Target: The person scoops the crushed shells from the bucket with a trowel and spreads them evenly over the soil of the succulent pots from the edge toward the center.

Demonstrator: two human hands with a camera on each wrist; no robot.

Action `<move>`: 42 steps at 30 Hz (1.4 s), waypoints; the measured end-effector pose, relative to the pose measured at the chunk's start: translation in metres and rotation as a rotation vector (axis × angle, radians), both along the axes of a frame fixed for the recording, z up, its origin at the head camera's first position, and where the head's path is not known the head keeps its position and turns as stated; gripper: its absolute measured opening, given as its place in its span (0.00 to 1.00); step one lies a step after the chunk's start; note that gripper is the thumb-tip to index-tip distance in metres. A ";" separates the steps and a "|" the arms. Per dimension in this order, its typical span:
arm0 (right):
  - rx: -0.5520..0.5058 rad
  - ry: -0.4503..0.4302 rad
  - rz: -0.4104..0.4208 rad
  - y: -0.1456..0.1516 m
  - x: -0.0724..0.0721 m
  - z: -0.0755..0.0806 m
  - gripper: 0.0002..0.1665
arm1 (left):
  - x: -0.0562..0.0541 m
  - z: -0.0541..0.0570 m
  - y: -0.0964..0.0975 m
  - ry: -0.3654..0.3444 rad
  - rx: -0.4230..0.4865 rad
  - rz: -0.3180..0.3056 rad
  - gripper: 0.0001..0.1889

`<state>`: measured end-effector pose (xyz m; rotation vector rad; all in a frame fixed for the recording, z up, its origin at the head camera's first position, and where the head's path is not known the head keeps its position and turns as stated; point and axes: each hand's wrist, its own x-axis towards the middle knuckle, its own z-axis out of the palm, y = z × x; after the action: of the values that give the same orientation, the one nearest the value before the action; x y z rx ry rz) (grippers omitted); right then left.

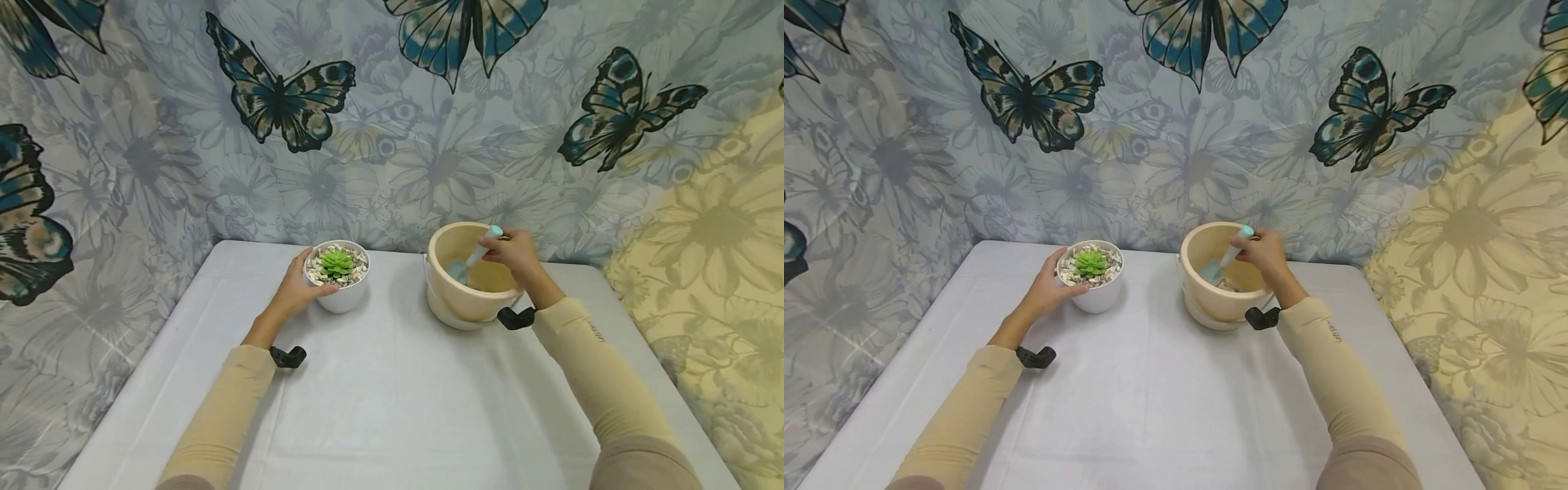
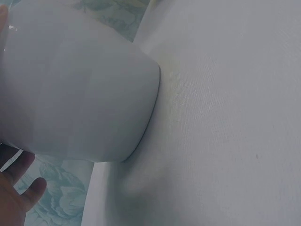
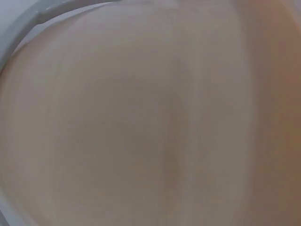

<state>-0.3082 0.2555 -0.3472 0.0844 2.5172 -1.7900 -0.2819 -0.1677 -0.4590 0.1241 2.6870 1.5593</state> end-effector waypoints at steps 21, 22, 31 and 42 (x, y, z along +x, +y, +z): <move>0.197 -0.060 -0.017 0.004 0.003 0.000 0.29 | 0.000 0.000 0.001 0.009 -0.012 -0.009 0.61; 0.214 -0.064 -0.014 0.005 0.003 0.001 0.30 | 0.000 0.000 0.001 0.009 -0.013 -0.010 0.61; 0.378 -0.083 -0.022 0.014 0.010 0.015 0.32 | 0.000 0.001 -0.001 0.024 -0.044 -0.004 0.60; 0.535 -0.013 0.009 0.024 0.032 0.025 0.35 | 0.001 0.001 -0.002 0.023 -0.056 -0.003 0.60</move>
<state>-0.2765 0.2790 -0.3224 0.1029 2.9013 -1.0600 -0.2814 -0.1694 -0.4583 0.1455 2.7439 1.4898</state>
